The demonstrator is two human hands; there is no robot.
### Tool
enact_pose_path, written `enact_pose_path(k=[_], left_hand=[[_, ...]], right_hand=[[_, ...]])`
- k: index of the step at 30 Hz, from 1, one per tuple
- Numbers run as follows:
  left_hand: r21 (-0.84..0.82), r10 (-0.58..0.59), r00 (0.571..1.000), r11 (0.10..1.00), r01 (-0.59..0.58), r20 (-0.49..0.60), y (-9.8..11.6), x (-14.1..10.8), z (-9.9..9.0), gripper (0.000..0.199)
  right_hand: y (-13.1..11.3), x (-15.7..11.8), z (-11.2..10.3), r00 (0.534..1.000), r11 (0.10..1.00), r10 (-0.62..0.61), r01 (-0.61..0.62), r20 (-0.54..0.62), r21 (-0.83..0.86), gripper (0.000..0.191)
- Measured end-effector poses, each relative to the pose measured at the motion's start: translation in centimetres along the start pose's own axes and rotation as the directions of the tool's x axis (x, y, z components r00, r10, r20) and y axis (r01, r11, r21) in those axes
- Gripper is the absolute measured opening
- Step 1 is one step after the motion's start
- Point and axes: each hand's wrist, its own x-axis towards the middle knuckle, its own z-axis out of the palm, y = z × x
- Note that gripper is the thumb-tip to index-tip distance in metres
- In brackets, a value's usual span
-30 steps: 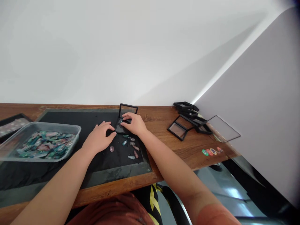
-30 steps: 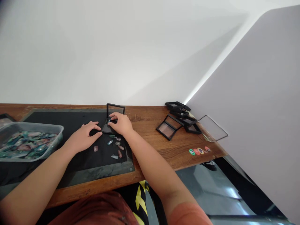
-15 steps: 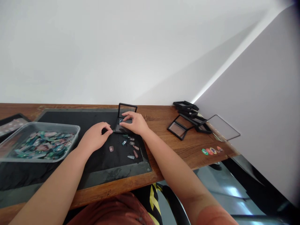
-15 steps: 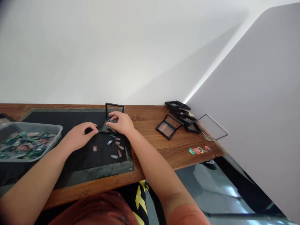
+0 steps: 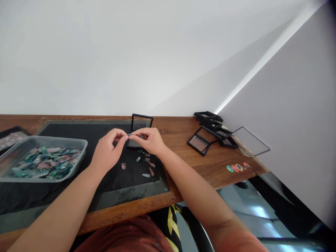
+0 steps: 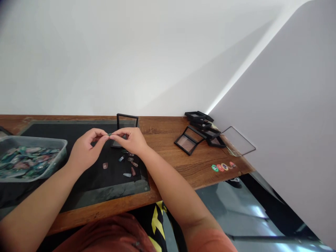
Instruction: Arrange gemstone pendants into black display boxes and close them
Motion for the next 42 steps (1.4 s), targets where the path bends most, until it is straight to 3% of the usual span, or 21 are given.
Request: enact_pose_path(k=[6, 11, 18, 26, 30, 33, 37, 42], left_hand=[[-0.011, 0.066, 0.993, 0.998, -0.068, -0.093, 0.2, -0.2, 0.3, 0.016], [-0.019, 0.103, 0.983, 0.994, -0.107, -0.150, 0.2, -0.3, 0.4, 0.015], [-0.010, 0.156, 0.975, 0.987, -0.159, -0.161, 0.4, -0.5, 0.3, 0.015], [-0.018, 0.147, 0.979, 0.988, -0.151, -0.140, 0.1, -0.4, 0.3, 0.016], [-0.047, 0.095, 0.993, 0.994, -0.099, -0.073, 0.0, -0.3, 0.3, 0.026], [-0.035, -0.011, 1.000, 0.999, 0.012, 0.005, 0.0, -0.2, 0.1, 0.031], [0.103, -0.153, 0.981, 0.985, 0.141, 0.122, -0.3, 0.1, -0.3, 0.030], [0.221, -0.222, 0.933, 0.962, 0.162, 0.284, -1.0, 0.1, -0.6, 0.030]], right_hand=[[-0.6, -0.3, 0.0, 0.998, 1.000, -0.008, 0.009, -0.063, 0.016, 0.027], [-1.0, -0.4, 0.0, 0.999, 0.993, 0.026, -0.023, -0.020, 0.115, 0.027], [-1.6, -0.6, -0.2, 0.996, 0.979, -0.022, 0.002, 0.092, 0.205, 0.023], [-1.3, -0.6, 0.9, 0.999, 0.940, -0.014, -0.002, 0.044, 0.340, 0.025], [-0.4, -0.2, 0.1, 0.999, 0.984, 0.004, 0.004, -0.047, 0.178, 0.026], [0.5, 0.1, -1.0, 0.995, 0.996, 0.019, -0.027, -0.100, -0.081, 0.017], [0.9, 0.5, -2.0, 0.985, 0.897, 0.166, -0.167, -0.038, -0.410, 0.007], [0.9, 0.7, -2.1, 0.955, 0.792, 0.295, -0.255, -0.018, -0.554, 0.006]])
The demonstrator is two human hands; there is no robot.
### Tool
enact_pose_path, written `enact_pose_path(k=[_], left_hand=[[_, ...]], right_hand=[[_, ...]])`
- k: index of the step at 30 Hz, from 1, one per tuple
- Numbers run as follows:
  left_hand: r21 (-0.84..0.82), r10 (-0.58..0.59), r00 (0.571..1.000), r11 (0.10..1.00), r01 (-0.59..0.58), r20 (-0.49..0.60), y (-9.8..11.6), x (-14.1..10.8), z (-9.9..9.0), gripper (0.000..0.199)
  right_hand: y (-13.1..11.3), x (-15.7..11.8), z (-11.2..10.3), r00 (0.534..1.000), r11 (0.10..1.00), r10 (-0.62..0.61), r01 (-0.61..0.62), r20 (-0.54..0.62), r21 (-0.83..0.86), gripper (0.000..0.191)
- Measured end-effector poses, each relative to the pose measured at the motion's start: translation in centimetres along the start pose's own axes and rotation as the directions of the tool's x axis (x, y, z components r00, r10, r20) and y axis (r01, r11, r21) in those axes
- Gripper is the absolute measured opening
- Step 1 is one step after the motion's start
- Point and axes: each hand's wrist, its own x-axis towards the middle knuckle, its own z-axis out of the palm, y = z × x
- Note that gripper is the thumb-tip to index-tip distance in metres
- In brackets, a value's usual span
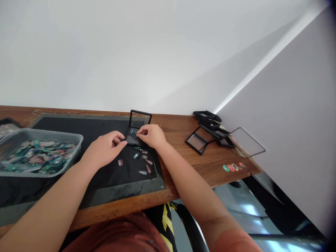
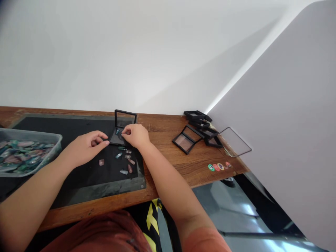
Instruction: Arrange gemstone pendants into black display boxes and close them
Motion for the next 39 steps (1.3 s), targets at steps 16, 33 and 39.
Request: enact_pose_path(k=[16, 33, 39], left_hand=[[0.183, 0.054, 0.929, 0.975, -0.129, 0.365, 0.4, -2.2, -2.5, 0.052], [0.127, 0.159, 0.902, 0.966, -0.227, 0.402, 0.1, -2.3, -2.0, 0.023], [0.144, 0.146, 0.901, 0.965, -0.221, 0.408, 0.1, -2.1, -1.9, 0.022]], right_hand=[[1.2, 0.2, -1.9, 0.996, 0.997, 0.018, -0.012, 0.088, -0.076, 0.021], [0.2, -0.1, 0.2, 0.995, 0.999, -0.029, 0.032, 0.098, -0.030, 0.021], [0.7, -0.1, -0.1, 0.991, 0.996, -0.087, 0.088, 0.104, -0.008, 0.017]])
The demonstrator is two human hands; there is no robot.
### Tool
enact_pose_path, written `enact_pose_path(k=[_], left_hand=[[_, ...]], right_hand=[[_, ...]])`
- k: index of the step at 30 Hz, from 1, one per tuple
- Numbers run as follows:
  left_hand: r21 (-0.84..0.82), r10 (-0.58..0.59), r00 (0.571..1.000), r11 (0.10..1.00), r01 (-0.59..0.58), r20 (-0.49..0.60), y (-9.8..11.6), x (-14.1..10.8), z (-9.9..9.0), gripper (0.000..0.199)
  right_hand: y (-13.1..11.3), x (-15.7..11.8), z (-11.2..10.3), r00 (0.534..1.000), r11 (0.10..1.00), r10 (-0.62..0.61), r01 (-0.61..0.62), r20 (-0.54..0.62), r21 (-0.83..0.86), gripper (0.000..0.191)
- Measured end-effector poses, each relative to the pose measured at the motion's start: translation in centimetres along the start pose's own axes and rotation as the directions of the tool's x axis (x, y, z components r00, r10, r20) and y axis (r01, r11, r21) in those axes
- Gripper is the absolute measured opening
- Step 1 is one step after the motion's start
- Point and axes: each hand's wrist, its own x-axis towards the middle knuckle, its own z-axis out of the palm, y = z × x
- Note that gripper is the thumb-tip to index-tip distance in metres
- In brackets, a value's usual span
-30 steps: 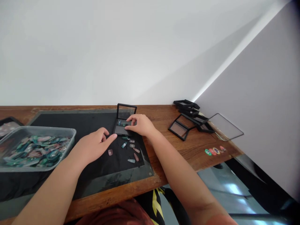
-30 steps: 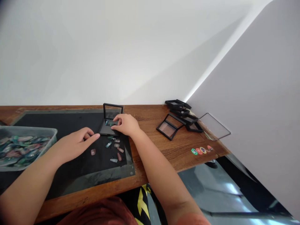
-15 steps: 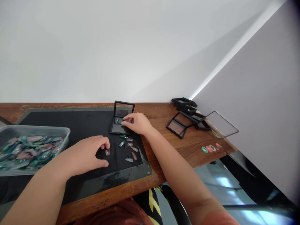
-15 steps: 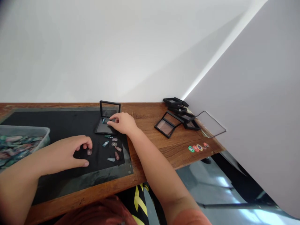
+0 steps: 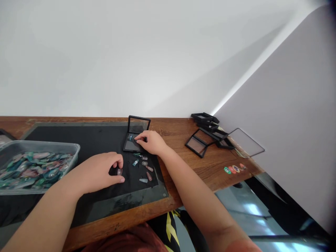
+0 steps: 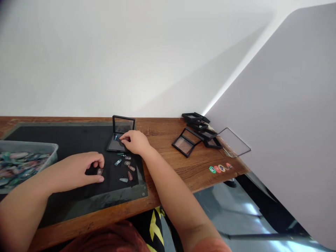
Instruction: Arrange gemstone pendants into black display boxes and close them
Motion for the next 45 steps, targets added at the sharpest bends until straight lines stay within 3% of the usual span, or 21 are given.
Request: enact_pose_path(k=[5, 10, 19, 28, 32, 37, 40, 43, 45], left_hand=[[-0.005, -0.008, 1.000, 1.000, 0.008, -0.029, 0.0, 0.2, 0.2, 0.018], [-0.026, -0.010, 0.999, 1.000, 0.009, -0.047, -0.4, 0.4, 0.5, 0.017], [-0.022, -0.022, 0.999, 1.000, 0.021, -0.033, -0.7, 0.7, 0.6, 0.016], [-0.073, -0.045, 0.998, 0.996, 0.048, 0.042, -1.8, 0.5, -0.2, 0.020], [-0.051, -0.055, 0.998, 0.997, 0.055, 0.010, -1.1, 0.5, -0.4, 0.019], [-0.024, -0.051, 0.998, 0.998, 0.052, 0.047, 0.1, 0.6, -0.8, 0.027], [-0.061, -0.060, 0.998, 0.996, 0.059, -0.021, 0.5, 0.7, -1.0, 0.036], [-0.147, -0.076, 0.977, 0.988, 0.047, -0.197, 0.8, 0.7, -1.3, 0.037], [-0.252, -0.101, 0.936, 0.968, 0.014, -0.336, 1.3, 0.8, -1.3, 0.035]], right_hand=[[0.2, 0.1, -0.3, 0.996, 0.996, -0.089, 0.089, -0.009, 0.019, 0.021], [0.3, 0.1, -0.2, 0.999, 0.997, -0.043, 0.045, -0.032, 0.068, 0.022], [1.2, 0.2, -0.1, 0.997, 0.984, -0.070, 0.072, -0.018, 0.163, 0.059], [0.0, 0.0, 0.2, 0.998, 0.996, -0.036, 0.040, -0.055, 0.084, 0.046], [-0.7, 0.0, 0.4, 0.996, 0.998, -0.018, 0.023, -0.086, 0.062, 0.042], [-1.2, 0.0, 0.7, 0.991, 1.000, 0.011, -0.007, -0.134, 0.031, 0.042], [-1.2, 0.0, 0.7, 0.990, 0.999, 0.014, -0.009, -0.138, 0.037, 0.046], [-1.0, -0.1, 0.4, 0.988, 0.998, 0.000, 0.010, -0.154, 0.062, 0.048], [-0.9, -0.3, 0.1, 0.985, 0.992, -0.034, 0.053, -0.172, 0.110, 0.047]])
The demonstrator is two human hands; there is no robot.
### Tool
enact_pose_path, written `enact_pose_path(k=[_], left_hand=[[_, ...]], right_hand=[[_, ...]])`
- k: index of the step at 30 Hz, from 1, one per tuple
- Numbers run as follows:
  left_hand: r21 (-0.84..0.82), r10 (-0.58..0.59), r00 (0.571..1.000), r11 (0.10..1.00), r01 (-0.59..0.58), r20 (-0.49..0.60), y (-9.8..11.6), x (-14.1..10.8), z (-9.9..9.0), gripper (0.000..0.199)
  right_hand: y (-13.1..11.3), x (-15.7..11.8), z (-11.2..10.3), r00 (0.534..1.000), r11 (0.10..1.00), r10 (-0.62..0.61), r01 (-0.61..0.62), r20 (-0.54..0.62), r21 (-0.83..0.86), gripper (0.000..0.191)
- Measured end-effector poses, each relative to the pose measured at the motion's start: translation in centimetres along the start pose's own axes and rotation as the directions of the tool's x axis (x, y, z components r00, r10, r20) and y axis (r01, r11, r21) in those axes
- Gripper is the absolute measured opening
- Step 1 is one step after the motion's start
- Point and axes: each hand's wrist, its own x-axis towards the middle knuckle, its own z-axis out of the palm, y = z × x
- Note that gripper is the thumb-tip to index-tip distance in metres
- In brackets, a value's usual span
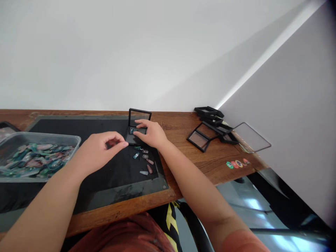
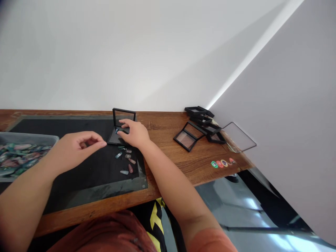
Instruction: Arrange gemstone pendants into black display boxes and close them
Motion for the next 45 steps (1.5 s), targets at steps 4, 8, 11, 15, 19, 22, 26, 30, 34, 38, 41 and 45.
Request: enact_pose_path(k=[4, 8, 11, 15, 19, 22, 26, 30, 34, 38, 41, 45], left_hand=[[-0.361, -0.092, 0.976, 0.933, 0.016, -0.196, 0.7, 0.3, 0.9, 0.029], [-0.572, -0.205, 0.966, 0.816, 0.079, -0.160, 0.5, 0.8, 1.9, 0.031], [-0.607, -0.238, 0.955, 0.790, 0.083, -0.179, 0.1, 1.0, 2.2, 0.035], [-0.648, -0.233, 0.958, 0.758, 0.069, -0.170, 0.0, 1.0, 2.3, 0.046], [-0.667, -0.219, 0.966, 0.741, 0.074, -0.137, 0.1, 0.8, 2.4, 0.060], [-0.676, -0.245, 0.962, 0.731, 0.099, -0.124, 0.2, 0.8, 2.5, 0.069], [-0.600, -0.242, 0.958, 0.793, 0.103, -0.156, 0.2, 1.0, 2.3, 0.063], [-0.084, -0.105, 0.993, 0.991, 0.100, -0.053, 0.3, 0.6, 2.4, 0.056], [0.234, -0.114, 0.971, 0.970, 0.064, 0.210, 0.6, -0.1, 2.9, 0.051], [0.226, -0.114, 0.962, 0.973, 0.057, 0.249, 0.8, -0.3, 3.0, 0.029], [0.207, -0.102, 0.962, 0.977, 0.049, 0.253, 0.8, -0.4, 3.0, 0.025], [0.208, -0.089, 0.966, 0.977, 0.038, 0.242, 0.9, -0.4, 3.1, 0.022]], right_hand=[[-0.4, -0.4, -0.4, 0.990, 0.974, -0.139, 0.133, 0.020, 0.185, 0.041], [-1.2, -0.9, -0.2, 0.964, 0.915, -0.260, 0.226, 0.060, 0.334, 0.037], [-1.6, -1.1, -0.1, 0.943, 0.856, -0.325, 0.263, 0.067, 0.445, 0.043], [-1.9, -1.1, -0.1, 0.945, 0.834, -0.325, 0.273, 0.027, 0.479, 0.044], [-2.2, -1.2, -0.2, 0.936, 0.841, -0.349, 0.290, 0.047, 0.457, 0.031], [-2.3, -1.3, -0.2, 0.928, 0.851, -0.370, 0.320, 0.041, 0.417, 0.026], [-2.1, -1.1, -0.9, 0.937, 0.895, -0.349, 0.327, 0.019, 0.303, 0.029], [-1.2, -0.5, -1.9, 0.992, 0.993, -0.114, 0.111, 0.054, 0.046, 0.032], [0.0, 0.1, -2.2, 0.989, 0.988, 0.099, -0.084, 0.108, -0.129, 0.033], [0.6, 0.4, -1.7, 0.973, 0.969, 0.153, -0.113, 0.173, -0.219, 0.035], [0.6, 0.5, -1.1, 0.967, 0.968, 0.170, -0.127, 0.189, -0.218, 0.036], [0.5, 0.6, -0.8, 0.965, 0.970, 0.169, -0.127, 0.199, -0.208, 0.039]])
